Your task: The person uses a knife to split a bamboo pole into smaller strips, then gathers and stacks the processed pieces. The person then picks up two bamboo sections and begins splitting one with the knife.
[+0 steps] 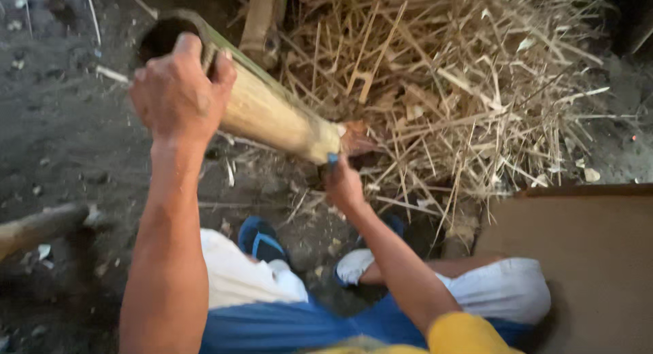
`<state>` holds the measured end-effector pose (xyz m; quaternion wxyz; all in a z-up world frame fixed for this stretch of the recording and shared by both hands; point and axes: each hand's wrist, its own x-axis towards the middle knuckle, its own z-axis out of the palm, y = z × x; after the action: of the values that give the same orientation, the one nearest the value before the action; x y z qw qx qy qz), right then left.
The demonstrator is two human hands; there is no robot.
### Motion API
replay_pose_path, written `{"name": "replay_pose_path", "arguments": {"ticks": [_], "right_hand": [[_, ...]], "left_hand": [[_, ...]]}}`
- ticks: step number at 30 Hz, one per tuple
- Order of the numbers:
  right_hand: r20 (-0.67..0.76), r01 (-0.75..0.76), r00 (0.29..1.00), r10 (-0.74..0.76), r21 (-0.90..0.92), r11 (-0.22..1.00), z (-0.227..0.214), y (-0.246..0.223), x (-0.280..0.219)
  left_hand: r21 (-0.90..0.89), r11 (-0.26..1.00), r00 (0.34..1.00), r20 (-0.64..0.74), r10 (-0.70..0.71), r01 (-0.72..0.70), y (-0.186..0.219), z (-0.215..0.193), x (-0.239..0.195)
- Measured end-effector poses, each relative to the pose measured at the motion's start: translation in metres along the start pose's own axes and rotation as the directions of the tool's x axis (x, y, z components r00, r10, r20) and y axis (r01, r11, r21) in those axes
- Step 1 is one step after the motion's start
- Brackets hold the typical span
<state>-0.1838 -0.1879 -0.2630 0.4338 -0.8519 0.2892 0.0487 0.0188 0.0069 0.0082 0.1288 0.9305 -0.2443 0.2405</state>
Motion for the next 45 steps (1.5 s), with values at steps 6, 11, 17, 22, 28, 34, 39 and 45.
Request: {"name": "replay_pose_path", "arguments": {"ticks": [6, 11, 17, 22, 28, 34, 39, 45], "right_hand": [[-0.115, 0.160, 0.977, -0.179, -0.161, 0.974, -0.007, 0.051, 0.036], [-0.080, 0.049, 0.995, -0.052, -0.027, 0.998, 0.023, 0.073, 0.022], [0.002, -0.057, 0.998, 0.058, -0.136, 0.989, 0.005, 0.077, 0.045], [0.066, 0.084, 0.995, -0.080, -0.057, 0.995, -0.027, -0.021, -0.002], [-0.082, 0.139, 0.985, -0.150, -0.132, 0.981, 0.006, 0.048, 0.016], [-0.084, 0.170, 0.980, -0.180, -0.114, 0.979, -0.018, 0.043, 0.047], [-0.060, -0.051, 0.997, 0.043, -0.152, 0.987, 0.025, 0.105, 0.038], [0.062, -0.318, 0.947, 0.315, 0.048, 0.947, 0.028, 0.147, 0.054]], "left_hand": [[0.024, 0.999, 1.000, 0.006, -0.029, 0.028, 0.024, 0.002, 0.005], [0.042, 0.999, 0.999, -0.047, 0.021, -0.019, 0.016, 0.005, -0.002], [-0.065, 0.998, 1.000, -0.026, 0.009, -0.011, 0.010, 0.003, -0.003], [-0.075, 0.996, 0.998, -0.039, 0.047, -0.049, 0.002, 0.001, -0.016], [-0.075, 0.997, 0.999, -0.041, 0.029, -0.032, -0.011, -0.003, -0.022], [-0.022, 0.998, 0.992, -0.110, 0.061, -0.064, 0.015, 0.002, 0.003], [-0.111, 0.991, 0.992, -0.110, 0.060, -0.072, 0.003, 0.002, -0.013], [-0.119, 0.991, 0.997, -0.067, 0.046, -0.054, -0.021, -0.005, -0.022]]}}
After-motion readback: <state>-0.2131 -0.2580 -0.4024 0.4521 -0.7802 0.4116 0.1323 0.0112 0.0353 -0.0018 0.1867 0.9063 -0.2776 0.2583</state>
